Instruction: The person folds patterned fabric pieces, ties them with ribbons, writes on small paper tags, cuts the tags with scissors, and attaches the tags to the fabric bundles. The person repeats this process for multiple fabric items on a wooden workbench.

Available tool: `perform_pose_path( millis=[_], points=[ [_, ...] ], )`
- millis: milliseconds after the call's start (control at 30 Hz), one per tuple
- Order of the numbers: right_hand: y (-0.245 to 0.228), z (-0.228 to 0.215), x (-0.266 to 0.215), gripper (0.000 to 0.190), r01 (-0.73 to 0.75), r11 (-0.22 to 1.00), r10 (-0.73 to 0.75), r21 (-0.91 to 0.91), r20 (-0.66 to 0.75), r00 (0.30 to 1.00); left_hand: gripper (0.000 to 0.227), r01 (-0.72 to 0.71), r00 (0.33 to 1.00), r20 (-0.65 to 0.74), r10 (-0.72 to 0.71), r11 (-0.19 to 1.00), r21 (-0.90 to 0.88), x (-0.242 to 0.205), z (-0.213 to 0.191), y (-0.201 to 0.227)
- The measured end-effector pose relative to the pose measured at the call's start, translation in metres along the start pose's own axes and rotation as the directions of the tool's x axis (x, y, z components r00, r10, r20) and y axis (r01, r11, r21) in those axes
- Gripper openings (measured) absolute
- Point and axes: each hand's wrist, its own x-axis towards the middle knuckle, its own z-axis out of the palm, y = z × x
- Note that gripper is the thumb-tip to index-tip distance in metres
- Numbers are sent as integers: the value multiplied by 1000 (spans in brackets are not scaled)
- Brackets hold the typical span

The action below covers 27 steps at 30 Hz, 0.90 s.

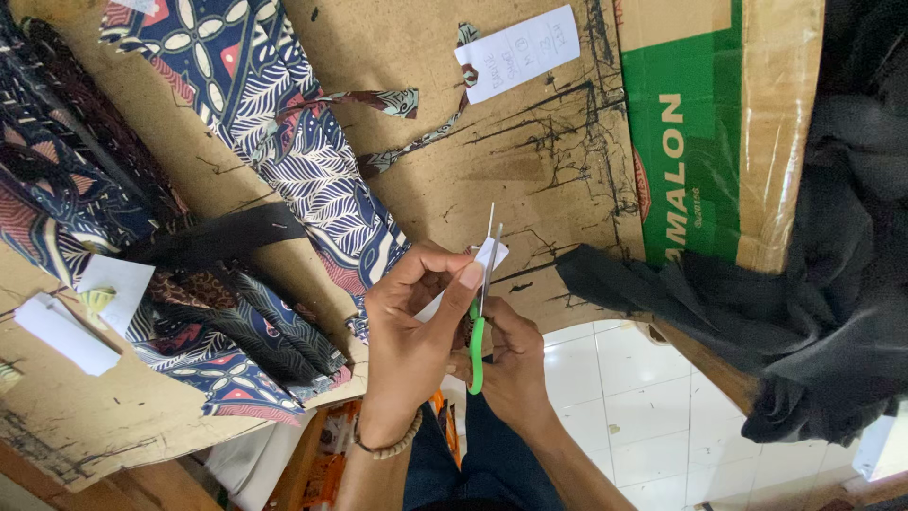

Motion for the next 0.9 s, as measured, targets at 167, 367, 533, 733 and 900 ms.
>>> perform_pose_path(
  millis=[167, 367, 533, 733, 900],
  points=[
    [-9, -7, 5, 64, 44, 999, -46, 15, 119, 992, 9, 85, 994, 65, -85, 996, 1, 5, -14, 9],
    [-31, -36, 14, 72, -6, 1000, 14, -26, 302, 953, 12, -108, 971, 228, 67, 979, 173, 10, -37, 34],
    [-47, -50, 24, 74, 116, 957, -9, -266, 374, 927, 18, -258, 933, 318, 169, 929, 265, 15, -44, 45],
    [-59, -45, 29, 80, 254, 823, -34, -508, 403, 915, 11, -59, 980, 200, 9, 968, 246, 16, -45, 40],
    [-65, -39, 29, 79, 313, 762, -43, -566, 439, 898, 9, -130, 974, 215, 66, 945, 300, 16, -52, 41]
  ],
)
